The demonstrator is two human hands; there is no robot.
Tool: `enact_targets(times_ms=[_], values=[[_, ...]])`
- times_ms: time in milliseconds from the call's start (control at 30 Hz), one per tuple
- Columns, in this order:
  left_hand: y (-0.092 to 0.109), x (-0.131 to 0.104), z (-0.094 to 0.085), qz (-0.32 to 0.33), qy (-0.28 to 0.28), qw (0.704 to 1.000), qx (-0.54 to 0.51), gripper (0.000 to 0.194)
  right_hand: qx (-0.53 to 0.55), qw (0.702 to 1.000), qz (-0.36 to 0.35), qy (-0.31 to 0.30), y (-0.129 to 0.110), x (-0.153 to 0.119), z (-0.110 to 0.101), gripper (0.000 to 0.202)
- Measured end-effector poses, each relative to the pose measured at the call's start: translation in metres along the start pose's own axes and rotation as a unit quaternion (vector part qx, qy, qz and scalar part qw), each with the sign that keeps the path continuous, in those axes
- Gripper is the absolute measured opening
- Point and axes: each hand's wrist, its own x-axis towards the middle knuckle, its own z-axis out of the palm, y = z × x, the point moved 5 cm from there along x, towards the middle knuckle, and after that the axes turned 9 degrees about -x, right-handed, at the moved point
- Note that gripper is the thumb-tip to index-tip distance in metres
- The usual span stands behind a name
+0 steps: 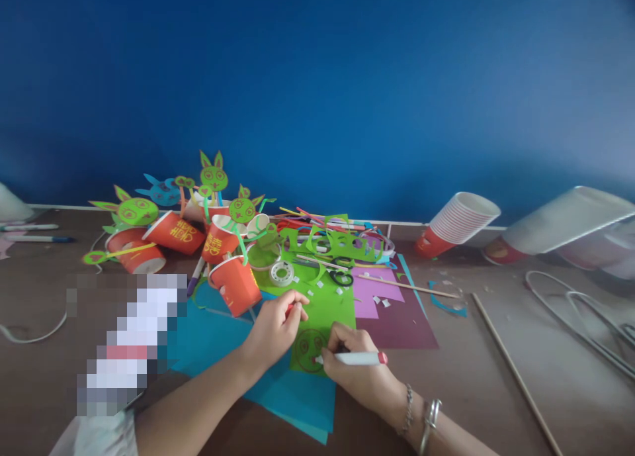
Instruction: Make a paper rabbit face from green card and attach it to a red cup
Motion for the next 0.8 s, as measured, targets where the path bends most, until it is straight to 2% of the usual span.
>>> enact_targets(times_ms=[267, 500, 800], values=[[-0.0003, -0.0010, 0.0003, 0.007, 0.003, 1.000, -0.002, 0.021, -0.003, 1.000, 0.010, -0.002, -0.0007, -0.0006, -0.0008, 0.018], [0.0010, -0.0001, -0.0003, 0.005, 0.001, 1.000, -0.006, 0.021, 0.045, 0.999, 0.015, -0.009, 0.0057, 0.0015, -0.0037, 0.019], [0.0031, -0.0013, -0.0009, 0.003, 0.008, 1.000, -0.008, 0.021, 0.002, 1.000, 0.010, 0.001, -0.0006, 0.0001, -0.0027, 0.019]])
